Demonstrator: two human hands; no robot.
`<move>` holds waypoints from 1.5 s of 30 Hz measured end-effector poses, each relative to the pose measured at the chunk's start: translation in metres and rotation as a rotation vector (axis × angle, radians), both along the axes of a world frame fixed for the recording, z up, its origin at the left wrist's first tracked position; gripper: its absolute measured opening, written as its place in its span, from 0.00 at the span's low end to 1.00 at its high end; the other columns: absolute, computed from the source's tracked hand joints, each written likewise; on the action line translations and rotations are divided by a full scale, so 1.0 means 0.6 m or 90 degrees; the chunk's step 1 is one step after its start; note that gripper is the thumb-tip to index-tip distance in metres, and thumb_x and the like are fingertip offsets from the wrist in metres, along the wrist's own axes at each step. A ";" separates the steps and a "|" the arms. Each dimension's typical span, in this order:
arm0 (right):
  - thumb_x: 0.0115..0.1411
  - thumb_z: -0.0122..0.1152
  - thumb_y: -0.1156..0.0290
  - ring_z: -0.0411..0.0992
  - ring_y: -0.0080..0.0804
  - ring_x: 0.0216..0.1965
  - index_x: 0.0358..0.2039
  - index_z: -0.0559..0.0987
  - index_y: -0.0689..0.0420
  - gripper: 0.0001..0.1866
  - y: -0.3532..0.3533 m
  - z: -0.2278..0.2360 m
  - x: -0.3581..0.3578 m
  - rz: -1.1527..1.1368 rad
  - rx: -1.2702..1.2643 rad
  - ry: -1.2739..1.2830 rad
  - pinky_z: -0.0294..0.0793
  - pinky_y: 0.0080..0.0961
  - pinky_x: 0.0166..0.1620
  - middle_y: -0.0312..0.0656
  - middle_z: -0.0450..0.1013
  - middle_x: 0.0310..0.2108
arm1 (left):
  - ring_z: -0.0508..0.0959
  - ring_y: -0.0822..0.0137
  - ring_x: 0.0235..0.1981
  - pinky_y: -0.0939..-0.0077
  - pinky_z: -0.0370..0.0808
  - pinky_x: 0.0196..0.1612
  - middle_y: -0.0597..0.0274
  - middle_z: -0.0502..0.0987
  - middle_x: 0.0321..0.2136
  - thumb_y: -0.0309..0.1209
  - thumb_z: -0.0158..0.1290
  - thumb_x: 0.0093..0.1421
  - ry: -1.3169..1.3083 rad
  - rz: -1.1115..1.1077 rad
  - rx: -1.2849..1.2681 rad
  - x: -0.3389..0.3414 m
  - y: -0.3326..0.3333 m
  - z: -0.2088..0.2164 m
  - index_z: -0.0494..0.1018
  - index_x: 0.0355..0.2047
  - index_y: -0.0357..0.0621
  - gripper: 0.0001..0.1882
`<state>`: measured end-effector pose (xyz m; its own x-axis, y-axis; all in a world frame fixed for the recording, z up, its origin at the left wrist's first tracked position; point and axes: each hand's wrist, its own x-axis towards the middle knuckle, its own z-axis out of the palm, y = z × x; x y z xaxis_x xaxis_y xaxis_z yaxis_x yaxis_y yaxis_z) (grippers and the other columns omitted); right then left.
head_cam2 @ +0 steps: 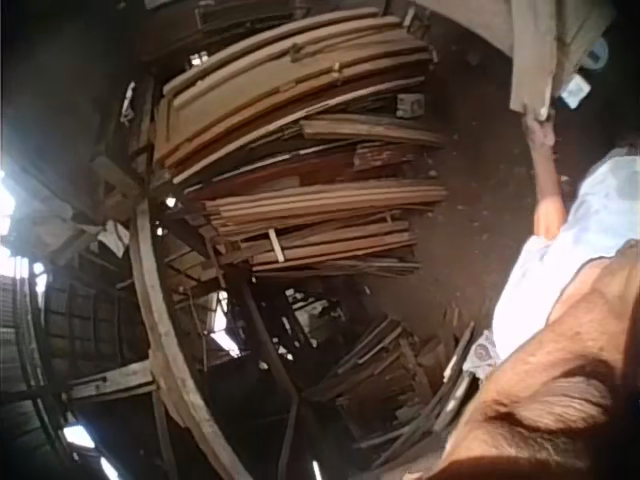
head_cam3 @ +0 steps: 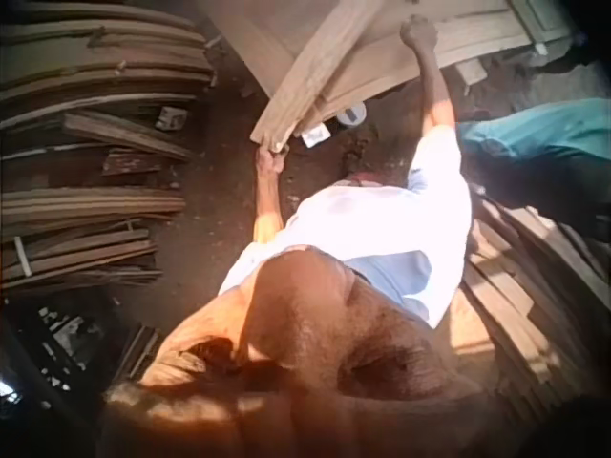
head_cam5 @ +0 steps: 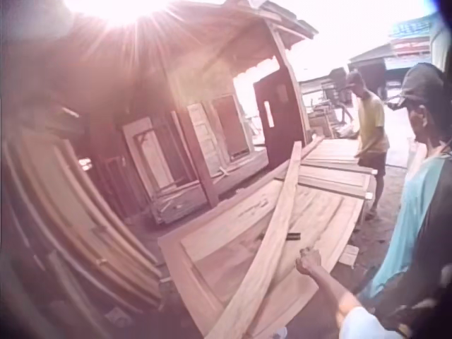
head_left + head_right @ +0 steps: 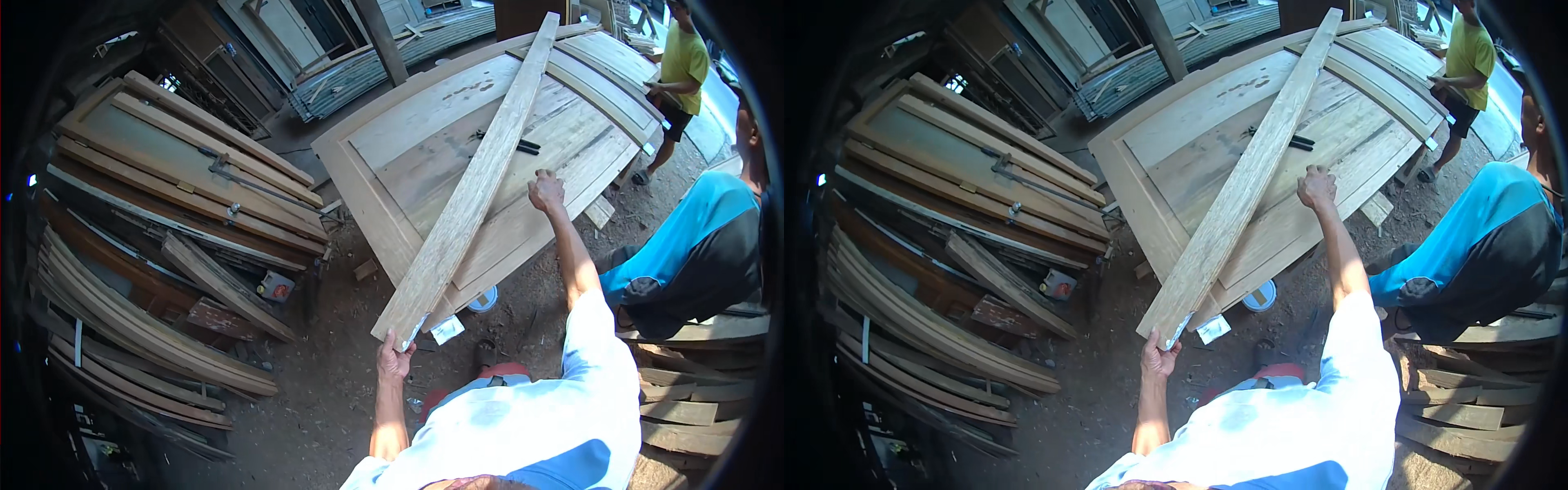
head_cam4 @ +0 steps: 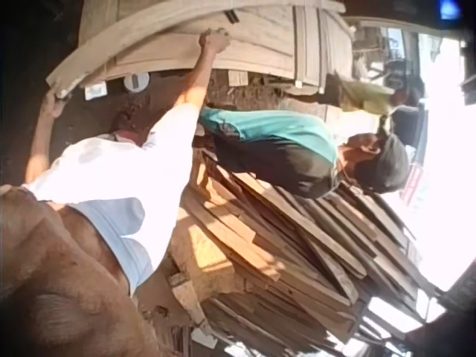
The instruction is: The person handles curved wood planks, uses a hammer to drive a nail into one piece, and kemudian uses pincers to pull nails from a long wooden beam.
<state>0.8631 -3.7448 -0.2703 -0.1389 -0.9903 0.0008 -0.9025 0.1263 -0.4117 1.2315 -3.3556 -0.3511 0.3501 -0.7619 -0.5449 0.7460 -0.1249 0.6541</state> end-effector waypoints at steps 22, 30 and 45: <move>0.61 0.49 0.67 0.71 0.47 0.48 0.47 0.74 0.55 0.14 -0.208 -0.063 0.026 0.166 -0.071 0.291 0.70 0.40 0.49 0.52 0.73 0.42 | 0.81 0.66 0.25 0.72 0.76 0.24 0.63 0.82 0.34 0.47 0.61 0.56 -0.096 0.095 0.005 0.044 -0.031 0.158 0.74 0.46 0.46 0.24; 0.58 0.50 0.67 0.78 0.48 0.27 0.24 0.78 0.67 0.15 -0.069 -0.095 0.014 0.407 -0.050 0.219 0.78 0.40 0.32 0.55 0.78 0.28 | 0.79 0.64 0.23 0.67 0.74 0.25 0.64 0.81 0.32 0.53 0.56 0.57 -0.075 0.045 -0.010 0.086 -0.063 0.129 0.74 0.46 0.49 0.25; 0.62 0.56 0.60 0.70 0.22 0.20 0.30 0.73 0.59 0.14 0.697 -0.043 0.040 -0.245 0.018 -0.819 0.76 0.23 0.24 0.39 0.73 0.24 | 0.78 0.58 0.31 0.61 0.78 0.34 0.58 0.77 0.36 0.57 0.57 0.56 0.074 -0.203 -0.051 0.161 -0.053 -0.037 0.71 0.49 0.47 0.31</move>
